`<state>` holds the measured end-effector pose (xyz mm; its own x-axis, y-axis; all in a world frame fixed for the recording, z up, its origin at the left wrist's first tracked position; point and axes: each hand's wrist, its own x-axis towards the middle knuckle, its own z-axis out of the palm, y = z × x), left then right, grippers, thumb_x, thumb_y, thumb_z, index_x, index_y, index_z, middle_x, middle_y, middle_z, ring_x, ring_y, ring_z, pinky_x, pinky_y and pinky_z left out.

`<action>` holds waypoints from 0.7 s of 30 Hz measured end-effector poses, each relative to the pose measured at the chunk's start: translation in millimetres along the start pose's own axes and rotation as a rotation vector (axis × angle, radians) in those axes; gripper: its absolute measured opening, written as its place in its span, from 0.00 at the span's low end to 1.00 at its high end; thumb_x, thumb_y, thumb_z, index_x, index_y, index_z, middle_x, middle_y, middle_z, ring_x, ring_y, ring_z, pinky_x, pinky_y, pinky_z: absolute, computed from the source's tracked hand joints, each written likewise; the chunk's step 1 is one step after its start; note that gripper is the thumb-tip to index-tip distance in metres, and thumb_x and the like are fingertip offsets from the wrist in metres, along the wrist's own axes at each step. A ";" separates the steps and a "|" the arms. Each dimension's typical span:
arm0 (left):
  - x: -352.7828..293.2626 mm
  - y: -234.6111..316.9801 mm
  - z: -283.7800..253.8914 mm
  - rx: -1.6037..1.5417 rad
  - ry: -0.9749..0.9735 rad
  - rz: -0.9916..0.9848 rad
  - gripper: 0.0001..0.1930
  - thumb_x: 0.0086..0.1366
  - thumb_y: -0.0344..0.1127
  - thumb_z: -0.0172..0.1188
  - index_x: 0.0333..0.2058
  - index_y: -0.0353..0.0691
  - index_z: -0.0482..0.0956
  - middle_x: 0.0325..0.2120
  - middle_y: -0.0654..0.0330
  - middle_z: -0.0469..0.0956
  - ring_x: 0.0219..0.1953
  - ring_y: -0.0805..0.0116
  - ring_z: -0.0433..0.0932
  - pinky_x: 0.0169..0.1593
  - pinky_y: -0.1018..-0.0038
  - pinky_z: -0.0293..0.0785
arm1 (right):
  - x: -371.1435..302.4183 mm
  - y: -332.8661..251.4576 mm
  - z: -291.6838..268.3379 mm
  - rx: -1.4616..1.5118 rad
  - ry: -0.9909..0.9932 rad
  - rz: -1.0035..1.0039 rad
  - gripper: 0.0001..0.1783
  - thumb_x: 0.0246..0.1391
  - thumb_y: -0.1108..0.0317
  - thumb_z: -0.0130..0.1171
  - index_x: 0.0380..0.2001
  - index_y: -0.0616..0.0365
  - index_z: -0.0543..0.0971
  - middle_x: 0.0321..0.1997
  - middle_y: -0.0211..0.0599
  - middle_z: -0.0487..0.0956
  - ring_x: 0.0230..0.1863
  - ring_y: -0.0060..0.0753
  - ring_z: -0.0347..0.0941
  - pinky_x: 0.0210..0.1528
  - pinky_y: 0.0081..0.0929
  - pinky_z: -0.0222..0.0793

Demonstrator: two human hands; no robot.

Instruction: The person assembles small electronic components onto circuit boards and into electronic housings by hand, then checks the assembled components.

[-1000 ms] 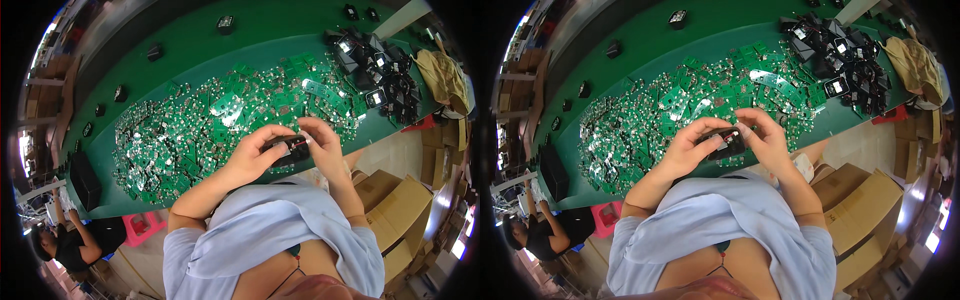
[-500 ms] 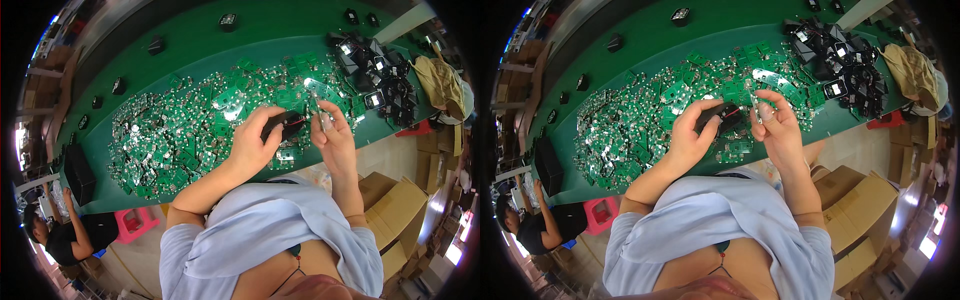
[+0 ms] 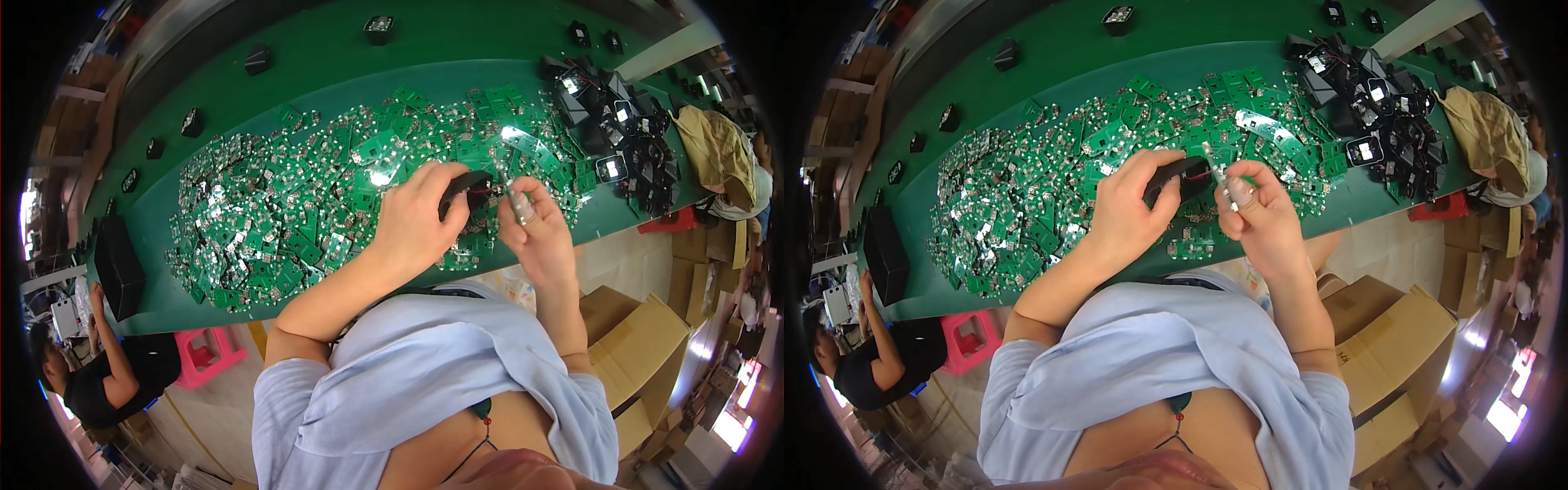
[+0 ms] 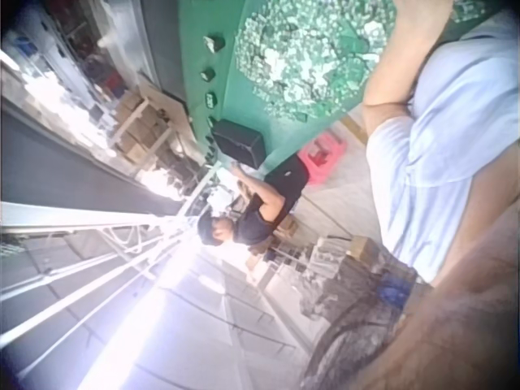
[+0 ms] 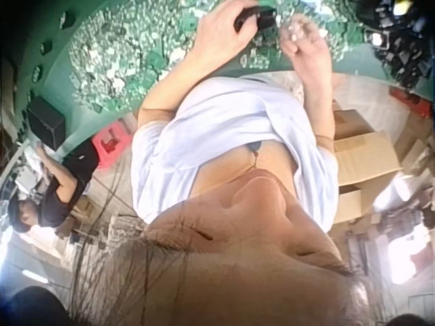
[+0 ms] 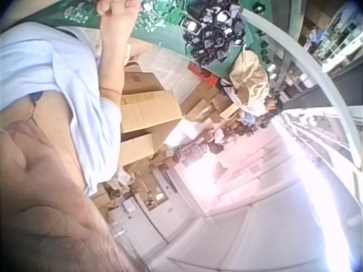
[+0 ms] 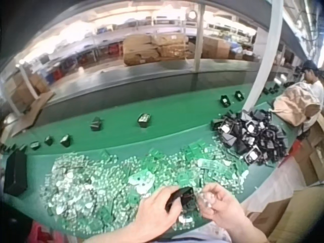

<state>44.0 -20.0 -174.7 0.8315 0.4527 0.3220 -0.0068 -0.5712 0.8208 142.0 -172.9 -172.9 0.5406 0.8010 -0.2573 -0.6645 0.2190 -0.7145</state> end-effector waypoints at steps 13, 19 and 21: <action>-5.3 7.2 3.0 -0.795 -0.125 -0.520 0.13 0.58 0.32 0.60 0.41 0.34 0.72 0.31 0.60 0.71 0.30 0.77 0.74 0.29 0.82 0.73 | -7.1 23.8 10.5 -0.864 0.192 -0.546 0.19 0.50 0.73 0.59 0.44 0.62 0.66 0.31 0.32 0.70 0.27 0.16 0.65 0.30 0.13 0.62; -10.2 4.4 4.2 -0.584 -0.191 -0.426 0.15 0.60 0.32 0.57 0.46 0.36 0.70 0.36 0.62 0.71 0.30 0.79 0.72 0.29 0.82 0.74 | 0.5 21.3 16.8 -0.804 0.265 -0.625 0.09 0.49 0.71 0.60 0.36 0.60 0.78 0.33 0.27 0.69 0.28 0.15 0.64 0.28 0.13 0.59; -12.6 -2.8 7.9 -0.520 -0.204 -0.411 0.15 0.60 0.31 0.56 0.45 0.37 0.70 0.36 0.62 0.71 0.30 0.79 0.72 0.28 0.83 0.73 | 4.6 25.4 18.6 -0.813 0.262 -0.662 0.07 0.50 0.71 0.59 0.34 0.59 0.78 0.32 0.27 0.69 0.27 0.14 0.64 0.27 0.13 0.59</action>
<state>37.9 -29.5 -184.8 0.9110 0.3955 -0.1170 0.1084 0.0442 0.9931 118.0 -153.3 -180.1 0.8241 0.4945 0.2761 0.2890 0.0522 -0.9559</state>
